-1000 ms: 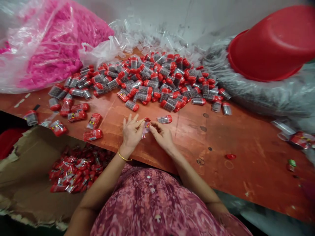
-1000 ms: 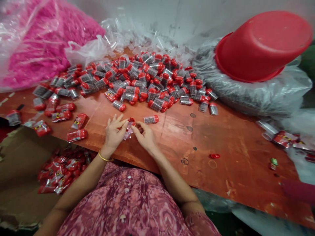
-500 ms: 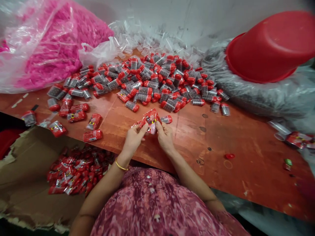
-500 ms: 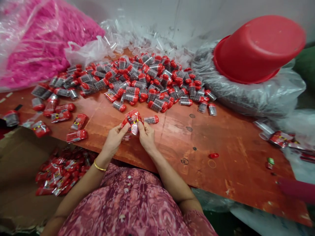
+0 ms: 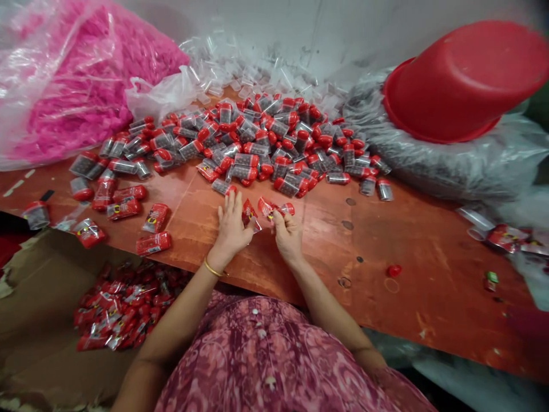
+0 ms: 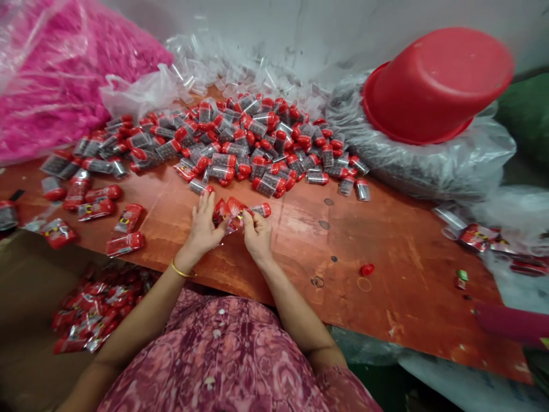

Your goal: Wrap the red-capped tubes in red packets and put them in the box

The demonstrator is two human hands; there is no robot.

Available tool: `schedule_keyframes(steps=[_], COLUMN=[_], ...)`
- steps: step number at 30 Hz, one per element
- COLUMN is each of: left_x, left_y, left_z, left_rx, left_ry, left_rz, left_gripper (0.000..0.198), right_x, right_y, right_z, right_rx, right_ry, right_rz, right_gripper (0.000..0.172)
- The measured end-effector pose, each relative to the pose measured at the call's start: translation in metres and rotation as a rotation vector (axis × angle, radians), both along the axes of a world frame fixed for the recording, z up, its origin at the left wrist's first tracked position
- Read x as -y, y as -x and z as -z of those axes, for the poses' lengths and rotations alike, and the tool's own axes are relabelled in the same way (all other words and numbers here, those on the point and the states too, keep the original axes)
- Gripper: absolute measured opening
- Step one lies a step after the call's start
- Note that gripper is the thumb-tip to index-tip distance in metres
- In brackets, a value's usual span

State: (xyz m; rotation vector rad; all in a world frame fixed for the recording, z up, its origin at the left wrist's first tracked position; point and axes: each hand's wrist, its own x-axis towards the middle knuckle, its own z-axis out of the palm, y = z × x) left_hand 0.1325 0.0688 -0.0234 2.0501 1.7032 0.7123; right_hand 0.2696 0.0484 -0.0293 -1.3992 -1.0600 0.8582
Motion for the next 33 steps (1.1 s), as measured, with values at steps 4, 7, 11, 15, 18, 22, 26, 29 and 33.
schedule_keyframes(steps=[4,7,11,15,18,22,26,29,33], left_x=[0.007,0.014,0.019,0.019,0.018,0.016,0.017,0.02,0.023], left_y=[0.009,0.009,-0.004,-0.015,-0.015,-0.01,-0.005,-0.003,-0.002], left_z=[-0.009,-0.019,-0.022,-0.022,-0.025,-0.029,-0.028,-0.029,-0.033], left_rx=[0.092,0.174,0.671,1.129,1.264,1.418,1.516,1.547,1.475], left_ry=[-0.141,-0.127,0.197,0.379,0.484,0.599,0.751,0.807,0.803], left_rz=[-0.031,0.009,-0.087,-0.254,-0.35,-0.35,-0.333,-0.34,-0.351], left_gripper=[0.061,0.046,0.037,0.036,0.038,0.035,0.025,0.02,0.024], right_x=[0.001,0.001,0.007,0.012,0.003,-0.011,0.002,0.021,0.036], right_y=[0.005,0.01,0.018,0.015,-0.001,-0.025,-0.044,-0.059,-0.069], right_z=[0.0,-0.004,-0.006,-0.003,-0.005,-0.006,0.004,0.014,0.021], right_rx=[-0.012,-0.04,-0.03,0.128,0.431,0.968,1.077,1.017,1.104], right_ry=[-0.017,-0.02,-0.04,-0.048,-0.01,0.054,-0.064,-0.181,-0.091], right_rz=[0.015,-0.012,-0.059,-0.148,-0.155,-0.042,-0.245,-0.266,-0.071], right_gripper=[0.041,0.037,0.037,0.043,0.047,0.04,0.024,0.024,0.052])
